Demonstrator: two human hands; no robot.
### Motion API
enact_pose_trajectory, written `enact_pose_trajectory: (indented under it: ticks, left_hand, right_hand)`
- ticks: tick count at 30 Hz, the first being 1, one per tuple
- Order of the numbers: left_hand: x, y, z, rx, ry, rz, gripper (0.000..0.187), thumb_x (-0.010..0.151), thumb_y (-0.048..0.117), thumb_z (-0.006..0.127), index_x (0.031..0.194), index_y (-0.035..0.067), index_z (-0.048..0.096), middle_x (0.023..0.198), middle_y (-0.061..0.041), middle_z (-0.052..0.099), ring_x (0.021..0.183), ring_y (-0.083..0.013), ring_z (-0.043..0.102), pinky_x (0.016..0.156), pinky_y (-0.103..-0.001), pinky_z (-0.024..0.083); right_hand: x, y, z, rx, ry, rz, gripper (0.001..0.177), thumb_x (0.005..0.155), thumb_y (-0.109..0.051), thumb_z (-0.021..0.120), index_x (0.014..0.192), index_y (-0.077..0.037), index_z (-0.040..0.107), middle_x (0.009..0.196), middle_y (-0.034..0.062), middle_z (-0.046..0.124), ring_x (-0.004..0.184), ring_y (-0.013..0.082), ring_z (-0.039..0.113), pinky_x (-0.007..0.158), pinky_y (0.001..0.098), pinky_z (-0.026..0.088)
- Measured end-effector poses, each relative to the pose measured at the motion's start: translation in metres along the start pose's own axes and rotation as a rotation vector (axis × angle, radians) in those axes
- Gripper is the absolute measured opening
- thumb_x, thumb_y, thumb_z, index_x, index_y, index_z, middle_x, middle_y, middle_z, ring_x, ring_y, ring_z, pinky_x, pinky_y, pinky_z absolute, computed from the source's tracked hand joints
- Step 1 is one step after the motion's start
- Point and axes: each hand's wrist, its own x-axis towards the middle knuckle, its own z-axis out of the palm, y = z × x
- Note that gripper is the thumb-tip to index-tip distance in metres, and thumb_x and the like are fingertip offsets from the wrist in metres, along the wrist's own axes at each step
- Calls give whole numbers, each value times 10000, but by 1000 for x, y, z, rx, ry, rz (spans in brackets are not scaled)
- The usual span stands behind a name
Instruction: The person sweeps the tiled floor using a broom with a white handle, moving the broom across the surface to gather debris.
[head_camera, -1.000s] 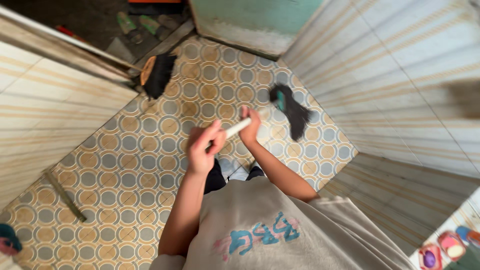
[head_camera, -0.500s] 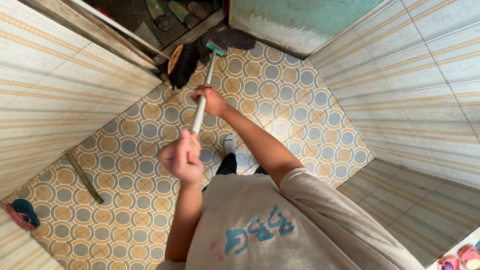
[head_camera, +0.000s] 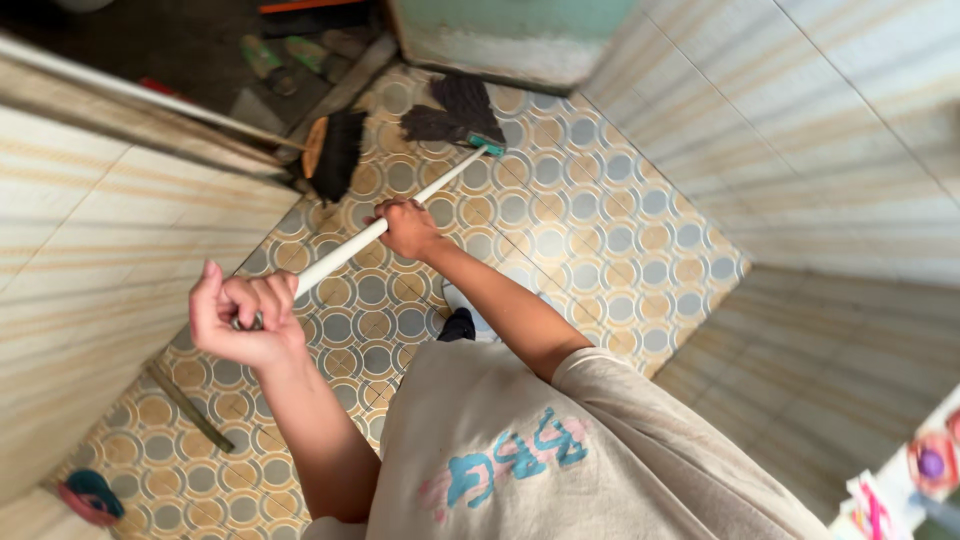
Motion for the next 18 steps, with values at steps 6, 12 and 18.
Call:
enact_pose_trajectory:
  ticks: [6, 12, 18]
  left_hand:
    - [-12, -55, 87, -29, -212, -157, 564, 1072, 256, 463, 554, 180, 255, 447, 9, 222, 367, -126, 164, 495, -323, 212]
    - [-68, -103, 190, -37, -437, -174, 548, 1058, 142, 487, 548, 135, 288, 481, 25, 275, 379, -108, 229, 453, -305, 214]
    - [-133, -160, 231, 42, -626, 234, 394, 1110, 135, 534, 749, 22, 423, 636, -31, 418, 511, -141, 350, 516, -289, 265]
  right_hand:
    - [-67, 74, -67, 78, 283, 129, 161, 862, -269, 676, 935, -158, 766, 1018, 128, 722, 1025, 364, 672, 870, 479, 539]
    - [-126, 127, -132, 153, 430, 263, 342, 985, -357, 642, 812, -63, 674, 934, 170, 687, 933, 399, 659, 776, 499, 516]
    - [-154, 200, -139, 209, 548, 143, 377, 1008, -312, 646, 768, -21, 634, 822, 189, 669, 853, 391, 629, 808, 492, 513]
